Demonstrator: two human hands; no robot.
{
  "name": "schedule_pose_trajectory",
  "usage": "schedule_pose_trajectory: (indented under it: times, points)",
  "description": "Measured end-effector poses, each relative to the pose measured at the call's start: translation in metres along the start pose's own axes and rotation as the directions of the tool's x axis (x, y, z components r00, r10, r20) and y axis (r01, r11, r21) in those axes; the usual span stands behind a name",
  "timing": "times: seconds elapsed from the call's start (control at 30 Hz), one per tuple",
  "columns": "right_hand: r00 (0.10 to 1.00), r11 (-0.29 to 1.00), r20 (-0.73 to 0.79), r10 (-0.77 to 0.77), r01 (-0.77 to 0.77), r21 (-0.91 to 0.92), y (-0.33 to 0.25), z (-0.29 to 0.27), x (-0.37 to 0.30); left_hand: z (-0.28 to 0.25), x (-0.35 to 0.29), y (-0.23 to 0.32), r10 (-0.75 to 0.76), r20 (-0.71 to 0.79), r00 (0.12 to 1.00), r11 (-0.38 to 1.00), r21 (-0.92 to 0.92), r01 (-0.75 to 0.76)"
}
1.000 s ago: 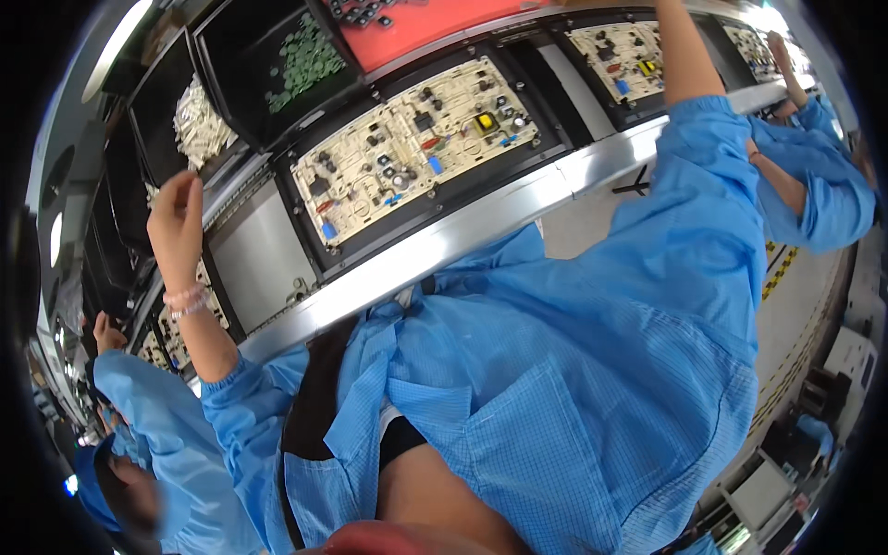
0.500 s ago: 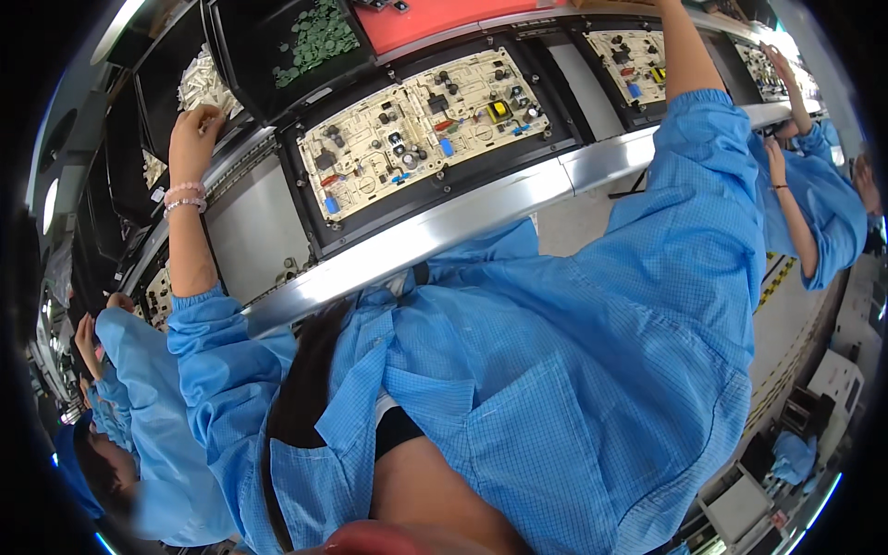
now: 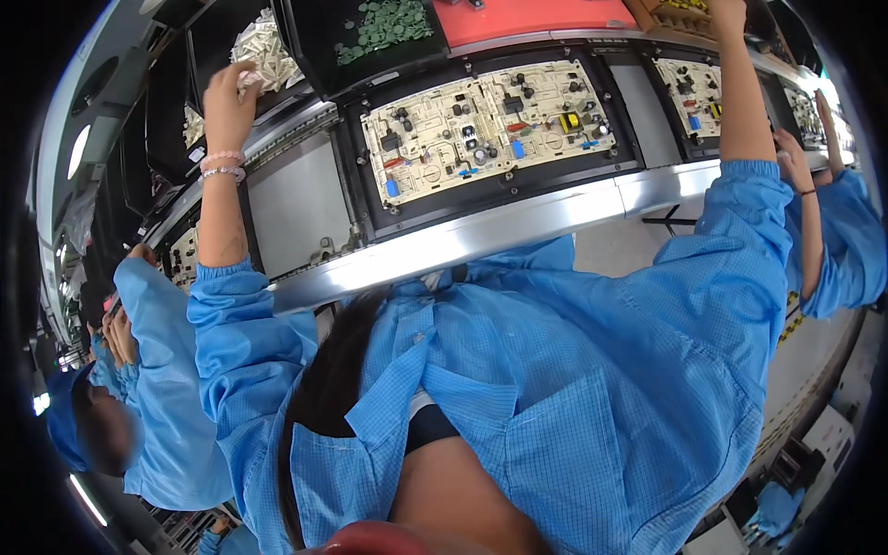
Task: Picking electronic components from bins and manually inserting them into designated slots on printed circuit boards on an assembly line.
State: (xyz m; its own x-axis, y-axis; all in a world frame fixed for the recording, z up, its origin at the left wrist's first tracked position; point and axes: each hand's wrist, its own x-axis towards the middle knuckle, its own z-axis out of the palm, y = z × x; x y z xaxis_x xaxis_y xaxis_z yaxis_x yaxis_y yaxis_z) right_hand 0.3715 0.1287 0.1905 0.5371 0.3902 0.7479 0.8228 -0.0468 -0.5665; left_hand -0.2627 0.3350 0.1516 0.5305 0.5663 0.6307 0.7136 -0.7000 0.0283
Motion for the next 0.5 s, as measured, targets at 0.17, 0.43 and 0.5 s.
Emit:
schedule_pose_trajectory:
  times: [0.17, 0.43, 0.5]
  points:
    - [0.884, 0.834, 0.442, 0.151, -0.354, 0.424, -0.089, 0.016, -0.045, -0.029, 0.031, 0.088, 0.260, -0.183, 0.948, 0.930, -0.217, -0.297]
    - [0.385, 0.873, 0.920, -0.069, -0.422, 0.243, -0.210, 0.008, -0.168, 0.054, 0.060, 0.124, 0.159, 0.611, 0.776, 0.942, 0.142, -0.304]
    - [0.234, 0.912, 0.968, -0.096, -0.369, 0.179, -0.201, 0.002, -0.183, 0.059, 0.063, 0.131, 0.205, 0.493, 0.846, 0.931, 0.168, -0.324]
